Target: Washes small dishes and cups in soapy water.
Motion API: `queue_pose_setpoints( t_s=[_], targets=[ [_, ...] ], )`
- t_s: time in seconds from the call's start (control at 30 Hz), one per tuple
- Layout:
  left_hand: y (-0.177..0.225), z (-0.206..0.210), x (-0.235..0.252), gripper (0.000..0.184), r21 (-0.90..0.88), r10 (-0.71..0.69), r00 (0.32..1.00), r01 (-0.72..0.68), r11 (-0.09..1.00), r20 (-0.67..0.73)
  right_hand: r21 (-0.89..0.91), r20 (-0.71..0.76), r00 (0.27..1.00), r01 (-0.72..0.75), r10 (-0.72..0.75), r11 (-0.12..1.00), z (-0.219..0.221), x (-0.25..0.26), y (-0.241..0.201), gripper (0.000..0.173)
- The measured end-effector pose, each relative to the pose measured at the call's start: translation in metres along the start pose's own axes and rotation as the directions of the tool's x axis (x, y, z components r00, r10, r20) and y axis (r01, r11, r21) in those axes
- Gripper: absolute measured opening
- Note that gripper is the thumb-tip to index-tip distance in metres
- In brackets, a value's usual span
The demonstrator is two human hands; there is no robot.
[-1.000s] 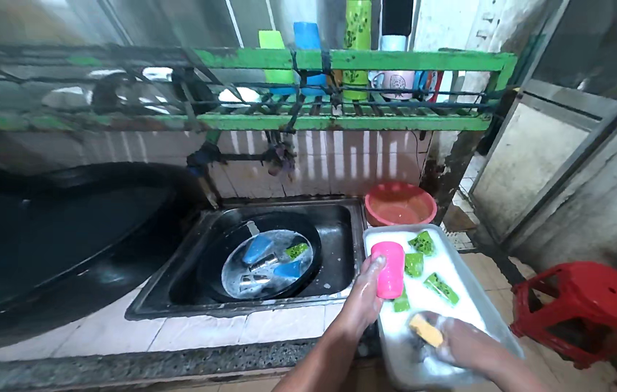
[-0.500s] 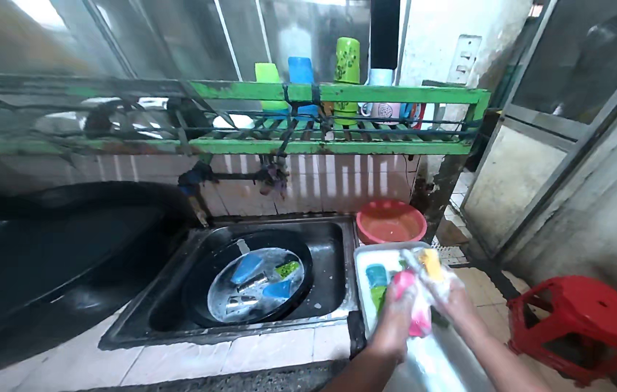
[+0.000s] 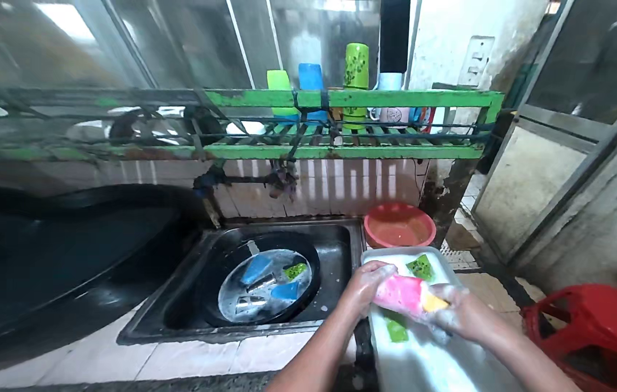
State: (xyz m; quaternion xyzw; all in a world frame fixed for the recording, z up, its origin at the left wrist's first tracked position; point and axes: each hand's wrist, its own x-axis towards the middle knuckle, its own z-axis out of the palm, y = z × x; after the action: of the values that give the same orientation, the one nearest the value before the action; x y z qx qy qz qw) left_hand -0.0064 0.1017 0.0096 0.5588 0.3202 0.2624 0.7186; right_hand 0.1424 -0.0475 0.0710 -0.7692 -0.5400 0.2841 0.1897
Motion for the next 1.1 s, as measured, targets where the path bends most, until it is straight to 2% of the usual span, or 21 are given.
queue_pose_setpoints(
  t_s=[0.1, 0.17, 0.23, 0.3, 0.33, 0.37, 0.4, 0.43, 0.47, 0.53, 0.57, 0.63, 0.7, 0.73, 0.77, 0.83, 0.9, 0.93, 0.97, 1.03, 1.1],
  targets=[
    [0.007, 0.006, 0.011, 0.035, 0.135, -0.114, 0.992, 0.106, 0.985, 0.057, -0.031, -0.029, 0.996, 0.086, -0.087, 0.996, 0.015, -0.003, -0.005, 0.035],
    [0.015, 0.015, 0.015, 0.043, 0.201, -0.141, 0.99, 0.133, 0.971, 0.029, 0.256, -0.099, 0.995, 0.005, 0.021, 0.967, 0.019, -0.001, 0.002, 0.034],
    [0.016, 0.023, 0.018, 0.04, 0.068, 0.032, 0.999, -0.03, 0.997, -0.033, 0.714, -0.149, 0.975, -0.009, 0.165, 0.7, 0.026, 0.003, 0.009, 0.024],
    [0.014, 0.041, 0.014, 0.044, -0.163, 0.186, 0.978, -0.2, 0.966, -0.097, 0.916, -0.156, 0.951, 0.039, 0.267, 0.398, 0.028, 0.003, -0.004, 0.021],
    [0.013, 0.054, 0.012, 0.049, -0.248, 0.196, 0.972, -0.223, 0.943, -0.127, 0.877, -0.241, 0.926, 0.079, 0.291, 0.474, 0.032, 0.004, -0.012, 0.022],
    [0.011, 0.063, 0.009, 0.055, -0.281, 0.173, 0.974, -0.208, 0.937, -0.142, 0.721, -0.376, 0.888, 0.1, 0.266, 0.686, 0.039, 0.006, -0.016, 0.028],
    [0.007, 0.07, 0.006, 0.057, -0.274, 0.141, 0.98, -0.176, 0.946, -0.141, 0.453, -0.507, 0.847, 0.105, 0.159, 0.885, 0.048, 0.008, -0.014, 0.034],
    [0.002, 0.075, 0.006, 0.055, -0.259, 0.112, 0.984, -0.145, 0.955, -0.14, 0.124, -0.598, 0.802, 0.113, -0.017, 0.986, 0.058, 0.011, -0.007, 0.036],
    [-0.004, 0.08, 0.008, 0.054, -0.251, 0.079, 0.985, -0.116, 0.961, -0.156, -0.156, -0.579, 0.8, 0.08, -0.157, 0.985, 0.066, 0.014, 0.007, 0.034],
    [-0.017, 0.093, 0.007, 0.055, -0.259, -0.017, 0.972, -0.045, 0.965, -0.234, -0.388, -0.397, 0.903, -0.005, -0.163, 0.922, 0.075, 0.017, 0.034, 0.032],
    [-0.024, 0.096, 0.007, 0.055, -0.283, -0.045, 0.965, -0.031, 0.959, -0.259, -0.352, -0.366, 0.922, -0.012, -0.126, 0.936, 0.078, 0.018, 0.042, 0.033],
    [-0.035, 0.094, 0.01, 0.055, -0.345, -0.06, 0.969, -0.028, 0.938, -0.241, 0.146, -0.317, 0.943, -0.056, 0.1, 0.988, 0.068, 0.02, 0.037, 0.042],
    [-0.042, 0.085, 0.012, 0.059, -0.418, -0.087, 0.985, 0.017, 0.908, -0.149, 0.684, -0.24, 0.912, -0.084, 0.332, 0.725, 0.056, 0.018, 0.017, 0.029],
    [-0.04, 0.079, 0.014, 0.06, -0.456, -0.108, 0.99, 0.054, 0.888, -0.093, 0.731, -0.218, 0.912, -0.084, 0.348, 0.677, 0.054, 0.018, 0.007, 0.025],
    [-0.038, 0.076, 0.016, 0.058, -0.473, -0.124, 0.991, 0.086, 0.877, -0.05, 0.63, -0.229, 0.926, -0.094, 0.3, 0.771, 0.053, 0.017, 0.002, 0.029],
    [-0.035, 0.076, 0.017, 0.054, -0.412, -0.086, 0.996, 0.067, 0.908, -0.027, 0.094, -0.248, 0.965, -0.066, 0.087, 0.993, 0.059, 0.015, 0.004, 0.04],
    [-0.037, 0.089, 0.013, 0.061, -0.324, -0.081, 0.985, 0.027, 0.946, -0.154, -0.361, -0.294, 0.937, 0.072, -0.187, 0.93, 0.078, 0.025, 0.038, 0.035],
    [-0.04, 0.097, 0.012, 0.071, -0.337, -0.095, 0.969, 0.013, 0.941, -0.226, -0.406, -0.31, 0.919, 0.105, -0.245, 0.908, 0.083, 0.032, 0.053, 0.037],
    [-0.04, 0.101, 0.011, 0.08, -0.361, -0.115, 0.961, 0.018, 0.932, -0.251, -0.329, -0.334, 0.914, 0.117, -0.231, 0.937, 0.083, 0.037, 0.061, 0.039],
    [-0.042, 0.096, 0.01, 0.083, -0.406, -0.134, 0.972, 0.045, 0.913, -0.192, 0.239, -0.34, 0.94, 0.056, 0.029, 0.969, 0.07, 0.033, 0.046, 0.041],
    [-0.044, 0.077, 0.011, 0.07, -0.434, -0.079, 0.996, 0.051, 0.899, -0.047, 0.791, -0.24, 0.906, -0.027, 0.35, 0.611, 0.059, 0.022, 0.013, 0.018]
  ],
)
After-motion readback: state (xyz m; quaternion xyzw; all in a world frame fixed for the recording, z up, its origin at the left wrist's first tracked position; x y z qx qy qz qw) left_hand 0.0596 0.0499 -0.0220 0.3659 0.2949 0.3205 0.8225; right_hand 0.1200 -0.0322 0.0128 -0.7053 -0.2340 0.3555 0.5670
